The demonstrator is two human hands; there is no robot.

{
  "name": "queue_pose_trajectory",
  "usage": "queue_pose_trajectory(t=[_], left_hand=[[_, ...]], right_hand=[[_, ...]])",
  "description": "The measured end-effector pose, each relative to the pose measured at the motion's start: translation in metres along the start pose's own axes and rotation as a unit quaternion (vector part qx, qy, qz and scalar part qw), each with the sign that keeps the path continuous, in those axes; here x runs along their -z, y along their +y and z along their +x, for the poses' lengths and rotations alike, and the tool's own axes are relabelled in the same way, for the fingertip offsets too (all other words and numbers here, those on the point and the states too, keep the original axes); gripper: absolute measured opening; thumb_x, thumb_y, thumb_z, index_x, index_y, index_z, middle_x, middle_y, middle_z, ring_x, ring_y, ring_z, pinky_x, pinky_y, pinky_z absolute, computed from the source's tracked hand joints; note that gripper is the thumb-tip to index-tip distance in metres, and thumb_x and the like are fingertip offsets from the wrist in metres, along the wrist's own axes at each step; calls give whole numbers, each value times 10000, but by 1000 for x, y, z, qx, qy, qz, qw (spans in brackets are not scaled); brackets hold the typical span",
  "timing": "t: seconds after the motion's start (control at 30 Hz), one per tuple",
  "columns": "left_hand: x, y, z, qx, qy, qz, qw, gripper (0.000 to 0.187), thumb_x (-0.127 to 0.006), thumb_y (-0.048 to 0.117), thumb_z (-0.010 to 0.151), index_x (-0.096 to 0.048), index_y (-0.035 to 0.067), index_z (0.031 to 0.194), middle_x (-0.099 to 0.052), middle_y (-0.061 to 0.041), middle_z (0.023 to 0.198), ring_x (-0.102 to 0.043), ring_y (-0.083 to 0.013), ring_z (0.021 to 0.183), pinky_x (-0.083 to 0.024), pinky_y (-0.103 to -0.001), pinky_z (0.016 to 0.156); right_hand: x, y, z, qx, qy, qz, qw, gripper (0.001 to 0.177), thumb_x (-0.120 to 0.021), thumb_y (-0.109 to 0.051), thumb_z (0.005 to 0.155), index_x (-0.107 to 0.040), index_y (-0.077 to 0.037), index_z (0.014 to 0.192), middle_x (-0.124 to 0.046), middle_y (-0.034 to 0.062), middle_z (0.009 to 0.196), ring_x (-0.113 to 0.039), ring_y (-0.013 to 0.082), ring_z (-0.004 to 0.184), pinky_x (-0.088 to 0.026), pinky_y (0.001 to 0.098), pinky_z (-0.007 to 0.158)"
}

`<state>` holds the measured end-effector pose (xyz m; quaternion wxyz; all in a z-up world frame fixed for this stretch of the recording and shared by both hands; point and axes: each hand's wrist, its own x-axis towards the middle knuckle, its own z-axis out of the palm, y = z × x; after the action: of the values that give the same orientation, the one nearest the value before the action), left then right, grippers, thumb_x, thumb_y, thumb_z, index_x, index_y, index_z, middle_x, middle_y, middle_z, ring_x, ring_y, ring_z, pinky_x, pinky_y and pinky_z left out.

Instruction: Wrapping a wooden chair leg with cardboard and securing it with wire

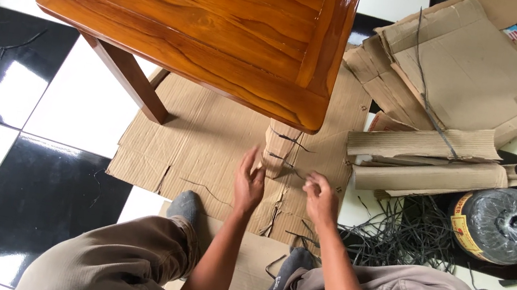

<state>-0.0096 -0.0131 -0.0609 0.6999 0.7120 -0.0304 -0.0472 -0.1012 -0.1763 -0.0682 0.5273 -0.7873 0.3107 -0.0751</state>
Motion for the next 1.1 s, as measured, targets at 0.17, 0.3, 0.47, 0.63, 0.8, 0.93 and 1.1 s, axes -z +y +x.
queue_pose_trajectory(t=[0.17, 0.3, 0.47, 0.63, 0.8, 0.93, 1.1], left_hand=[[4, -138, -49, 152, 21, 150, 977, 537, -635, 98, 890, -600, 198, 1417, -588, -191, 1371, -529, -399, 1332, -509, -560, 1046], [4, -185, -91, 228, -66, 258, 937, 315, -674, 261, 879, -769, 246, 1179, -790, -55, 1031, -722, -307, 1077, -555, -481, 958], [-4, -189, -97, 224, -107, 289, 924, 269, -648, 313, 887, -782, 297, 1119, -795, -21, 992, -723, -306, 1055, -554, -482, 927], [-8, -148, -102, 222, -91, 281, 929, 216, -629, 318, 921, -787, 304, 1067, -796, -2, 978, -729, -277, 1050, -558, -439, 906], [-6, -143, -109, 237, -100, 273, 927, 225, -624, 266, 920, -798, 248, 1062, -794, -57, 1030, -733, -302, 1051, -554, -459, 944], [-6, -144, -110, 246, -98, 272, 925, 222, -625, 273, 916, -799, 269, 1054, -795, -37, 1036, -733, -275, 1058, -553, -450, 953], [-15, -107, -103, 216, -108, 211, 947, 234, -627, 267, 945, -790, 191, 1093, -785, -107, 1068, -742, -312, 1030, -564, -457, 930]], right_hand=[[18, 109, 29, -186, 26, -142, 972, 259, -647, -427, 913, -742, -432, 1154, -764, -139, 1096, -747, 154, 991, -586, 328, 868], [31, 193, 29, -239, 9, -264, 934, 272, -610, -415, 893, -770, -454, 1111, -769, -123, 1117, -722, 250, 1099, -566, 393, 946], [39, 167, -1, -238, -46, -264, 934, 307, -560, -308, 945, -773, -373, 1157, -763, 6, 1174, -684, 343, 1167, -547, 482, 979], [36, 137, -18, -227, -109, -345, 904, 301, -568, -317, 937, -780, -477, 1077, -725, -65, 1271, -655, 283, 1247, -548, 457, 1026], [18, 186, -9, -247, -181, -426, 851, 416, -519, -343, 926, -736, -227, 1262, -627, 75, 1414, -599, 316, 1317, -499, 514, 1088], [22, 149, -17, -279, -129, -356, 883, 455, -430, -350, 998, -712, -129, 1277, -691, 139, 1313, -627, 351, 1283, -496, 518, 1075], [51, 74, -13, -193, 11, -66, 979, 295, -669, -141, 935, -715, -194, 1222, -749, 110, 1158, -730, 263, 896, -562, 359, 726]])
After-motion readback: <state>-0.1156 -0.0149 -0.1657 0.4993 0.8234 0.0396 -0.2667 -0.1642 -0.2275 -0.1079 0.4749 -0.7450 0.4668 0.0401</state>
